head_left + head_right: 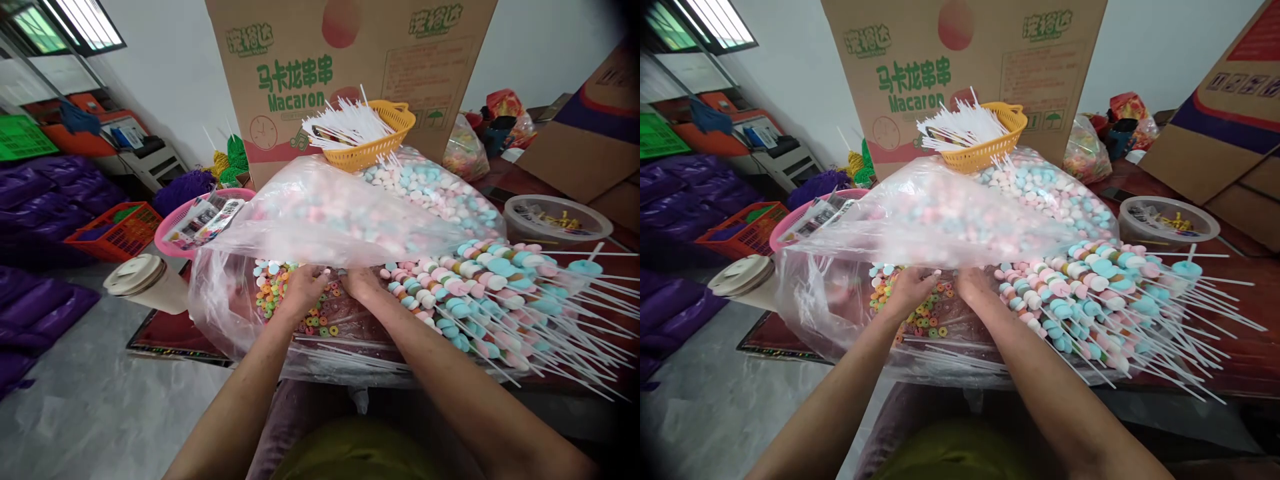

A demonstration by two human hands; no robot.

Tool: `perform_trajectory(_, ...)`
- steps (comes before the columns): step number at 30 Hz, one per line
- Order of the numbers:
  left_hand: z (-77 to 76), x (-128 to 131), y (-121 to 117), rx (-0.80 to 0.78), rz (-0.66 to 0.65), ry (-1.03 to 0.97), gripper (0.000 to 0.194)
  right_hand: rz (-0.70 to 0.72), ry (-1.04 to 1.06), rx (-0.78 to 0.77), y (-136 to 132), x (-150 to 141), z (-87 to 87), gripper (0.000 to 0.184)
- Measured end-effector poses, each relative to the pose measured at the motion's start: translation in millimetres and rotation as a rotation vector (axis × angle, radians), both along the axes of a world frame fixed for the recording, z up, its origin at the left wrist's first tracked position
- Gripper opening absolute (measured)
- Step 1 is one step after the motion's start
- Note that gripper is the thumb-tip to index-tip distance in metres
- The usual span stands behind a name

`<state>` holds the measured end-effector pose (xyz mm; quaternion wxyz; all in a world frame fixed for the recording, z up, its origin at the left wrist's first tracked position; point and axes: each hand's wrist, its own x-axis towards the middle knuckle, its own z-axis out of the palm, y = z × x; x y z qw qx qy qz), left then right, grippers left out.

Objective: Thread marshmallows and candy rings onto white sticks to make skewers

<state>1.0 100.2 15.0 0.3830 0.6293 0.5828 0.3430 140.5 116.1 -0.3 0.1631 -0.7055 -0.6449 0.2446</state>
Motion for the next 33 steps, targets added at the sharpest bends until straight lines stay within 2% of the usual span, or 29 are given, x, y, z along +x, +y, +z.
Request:
perform_trajectory(4, 3.5, -22.0, -33.0, -0.363, -0.015, -0.685, 0.025, 0.118, 0.128, 0.032, -36.7, 9.9, 14.4, 0.024)
perform_trajectory(6, 2.1, -22.4, -45.1, -0.482, -0.002, -0.9, 0.027, 0.112, 0.2, 0.066, -53.3, 12.0, 18.3, 0.028)
perform_trajectory(8, 1.2, -17.9, -53.9, -0.546, 0.019, -0.994, 0.022, 0.063, 0.312, 0.122, -66.5, 11.2, 18.3, 0.029)
perform_trajectory(11, 1.3, -8.6, -63.2, -0.54, 0.082, -0.972, 0.02, -0.014, 0.58, 0.132, -82.1, 7.4, 16.4, 0.027)
perform_trajectory(16, 1.5, 5.4, -74.4, -0.282, 0.174, -0.835, 0.039, -0.079, 1.124, -0.093, -100.2, -2.4, 21.1, 0.027)
perform_trajectory(19, 2.6, 12.7, -80.8, -0.204, 0.155, -0.831, 0.037, -0.13, 1.267, -0.117, -104.1, -8.8, 22.6, 0.029)
perform_trajectory(23, 3.7, 17.1, -87.6, -0.167, 0.06, -0.873, 0.034, -0.248, 1.348, -0.037, -104.0, -14.4, 19.6, 0.033)
perform_trajectory(26, 0.8, 16.7, -87.2, -0.155, -0.019, -0.852, 0.036, -0.286, 1.381, -0.044, -102.7, -15.7, 17.0, 0.035)
perform_trajectory(30, -6.6, 12.3, -80.6, -0.193, 0.011, -0.848, 0.036, -0.177, 1.342, -0.132, -107.2, -6.9, 17.3, 0.031)
perform_trajectory(33, -10.2, 7.0, -76.6, -0.197, 0.118, -0.891, 0.036, -0.04, 1.017, -0.074, -123.6, 10.6, 20.2, 0.029)
